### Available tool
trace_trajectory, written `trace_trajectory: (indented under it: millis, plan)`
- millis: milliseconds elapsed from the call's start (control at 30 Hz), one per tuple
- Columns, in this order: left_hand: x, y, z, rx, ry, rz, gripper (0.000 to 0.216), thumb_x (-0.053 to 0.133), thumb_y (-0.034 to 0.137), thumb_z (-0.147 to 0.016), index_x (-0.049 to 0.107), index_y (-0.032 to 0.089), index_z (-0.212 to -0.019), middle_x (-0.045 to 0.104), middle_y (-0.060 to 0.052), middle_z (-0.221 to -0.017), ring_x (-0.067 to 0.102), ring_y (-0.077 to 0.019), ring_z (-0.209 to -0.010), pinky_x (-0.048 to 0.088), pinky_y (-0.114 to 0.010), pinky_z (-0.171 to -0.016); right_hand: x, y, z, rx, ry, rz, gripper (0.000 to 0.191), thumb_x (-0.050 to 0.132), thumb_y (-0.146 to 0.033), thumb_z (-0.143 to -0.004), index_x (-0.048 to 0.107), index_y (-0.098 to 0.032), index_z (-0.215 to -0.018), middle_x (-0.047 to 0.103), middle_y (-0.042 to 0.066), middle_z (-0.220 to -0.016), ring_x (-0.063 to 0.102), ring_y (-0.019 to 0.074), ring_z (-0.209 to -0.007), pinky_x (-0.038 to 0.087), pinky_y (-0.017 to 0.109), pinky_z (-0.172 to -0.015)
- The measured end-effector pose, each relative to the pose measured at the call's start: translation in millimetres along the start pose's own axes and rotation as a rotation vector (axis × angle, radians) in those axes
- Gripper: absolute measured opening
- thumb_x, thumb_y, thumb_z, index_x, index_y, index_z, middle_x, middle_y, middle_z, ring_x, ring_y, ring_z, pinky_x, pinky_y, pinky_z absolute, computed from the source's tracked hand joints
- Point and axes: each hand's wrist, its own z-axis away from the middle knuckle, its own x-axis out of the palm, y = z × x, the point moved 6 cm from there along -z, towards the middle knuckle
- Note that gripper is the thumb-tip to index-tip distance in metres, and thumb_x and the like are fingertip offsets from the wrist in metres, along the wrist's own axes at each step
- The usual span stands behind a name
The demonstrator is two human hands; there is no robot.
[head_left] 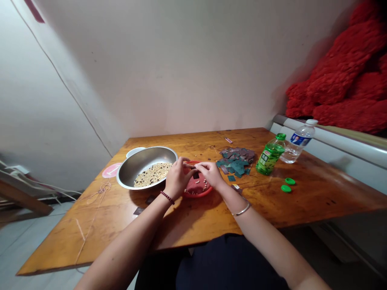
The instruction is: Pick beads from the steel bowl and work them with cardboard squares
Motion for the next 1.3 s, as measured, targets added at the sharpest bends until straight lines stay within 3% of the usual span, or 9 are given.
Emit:
trace_trajectory:
  millis: [233,567,1300]
  plan:
    - [-7.7,3.7,0.1,0.074,0.134,-0.140,0.035,0.068,0.036,-0.072,0.052,0.023,-0.100,0.063,-0.003,-0.090,0.057,-0.0184,-0.085,0.043,-0.029,-0.072,1.2,-0.7,0.7,0.011,-0.006,-0.031,0.021,0.062,-0.034,-0.075,0.072,-0.016,-0.078,0.074,0.008,-0.085,0.068,0.0221,-0.081,0.052,0.032,-0.076]
    - [-0.5,2.0,1.6,0.069,0.072,-0.039,0.028,0.062,0.030,-0.078,0.048,0.024,-0.102,0.068,0.000,-0.087,0.061,-0.0133,-0.074,0.047,-0.027,-0.069,2.0,-4.2,1.0,-0.003,-0.013,-0.056,0.020,0.060,-0.032,-0.075,0.070,-0.015,-0.079,0.073,0.009,-0.085,0.068,0.0215,-0.081,0.052,0.032,-0.077]
    - [-3.3,12.2,3.5,0.186,0.096,-0.219,0.024,0.061,0.028,-0.079,0.048,0.022,-0.098,0.069,-0.001,-0.087,0.061,-0.0174,-0.088,0.046,-0.029,-0.072,-0.5,-0.3,0.2,-0.029,0.020,0.026,0.021,0.059,-0.032,-0.078,0.070,-0.015,-0.085,0.073,0.009,-0.088,0.068,0.0198,-0.081,0.053,0.029,-0.075]
